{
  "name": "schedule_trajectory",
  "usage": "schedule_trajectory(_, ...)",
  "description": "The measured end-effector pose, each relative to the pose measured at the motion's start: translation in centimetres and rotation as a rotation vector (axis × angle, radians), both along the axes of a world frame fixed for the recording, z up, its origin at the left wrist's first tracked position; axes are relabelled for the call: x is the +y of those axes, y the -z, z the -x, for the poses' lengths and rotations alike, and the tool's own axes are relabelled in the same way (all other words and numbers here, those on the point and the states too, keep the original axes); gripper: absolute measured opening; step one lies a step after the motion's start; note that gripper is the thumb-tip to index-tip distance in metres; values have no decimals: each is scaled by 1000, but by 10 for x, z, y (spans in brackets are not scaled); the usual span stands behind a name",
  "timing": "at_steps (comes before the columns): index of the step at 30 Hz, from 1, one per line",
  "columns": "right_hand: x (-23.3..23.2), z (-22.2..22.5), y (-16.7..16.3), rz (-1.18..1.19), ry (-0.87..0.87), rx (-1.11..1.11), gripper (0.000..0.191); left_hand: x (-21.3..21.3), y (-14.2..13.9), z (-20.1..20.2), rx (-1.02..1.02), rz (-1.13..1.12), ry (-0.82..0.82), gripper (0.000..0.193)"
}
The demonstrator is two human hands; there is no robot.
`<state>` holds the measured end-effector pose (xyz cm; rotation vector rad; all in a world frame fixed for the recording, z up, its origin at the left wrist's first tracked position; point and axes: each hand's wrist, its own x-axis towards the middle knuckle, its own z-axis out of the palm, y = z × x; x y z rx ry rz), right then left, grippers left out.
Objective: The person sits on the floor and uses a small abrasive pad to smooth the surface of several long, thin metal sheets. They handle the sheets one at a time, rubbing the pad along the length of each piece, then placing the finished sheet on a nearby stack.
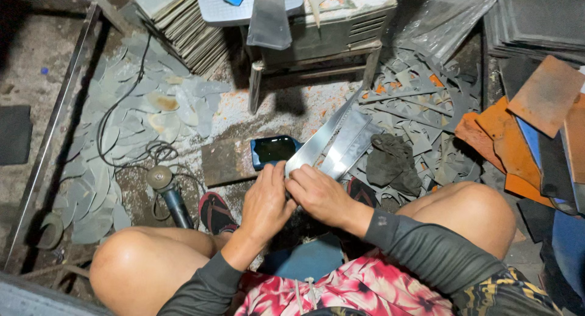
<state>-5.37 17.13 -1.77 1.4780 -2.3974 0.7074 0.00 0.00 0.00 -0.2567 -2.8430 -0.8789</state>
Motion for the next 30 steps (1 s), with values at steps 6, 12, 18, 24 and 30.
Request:
schedule_trajectory(6, 39, 70, 7, 141, 254, 102, 14, 10, -8, -1, -7, -25, -15, 67)
schedule_trajectory(12, 118, 153, -19, 311, 717, 170, 9, 3, -9, -10, -30, -40, 30, 69)
schedule_trajectory(18, 100, 106, -50, 405, 674, 129, 5, -5, 13, -1, -191, -291, -59, 76)
schedule_trajectory(24, 37, 8, -52, 277, 125, 17, 25, 7, 14, 4, -128, -443, 22, 70)
schedule_trajectory(30, 34, 18, -22, 34, 139, 27, 20, 23, -13, -3, -58, -169, -2, 66)
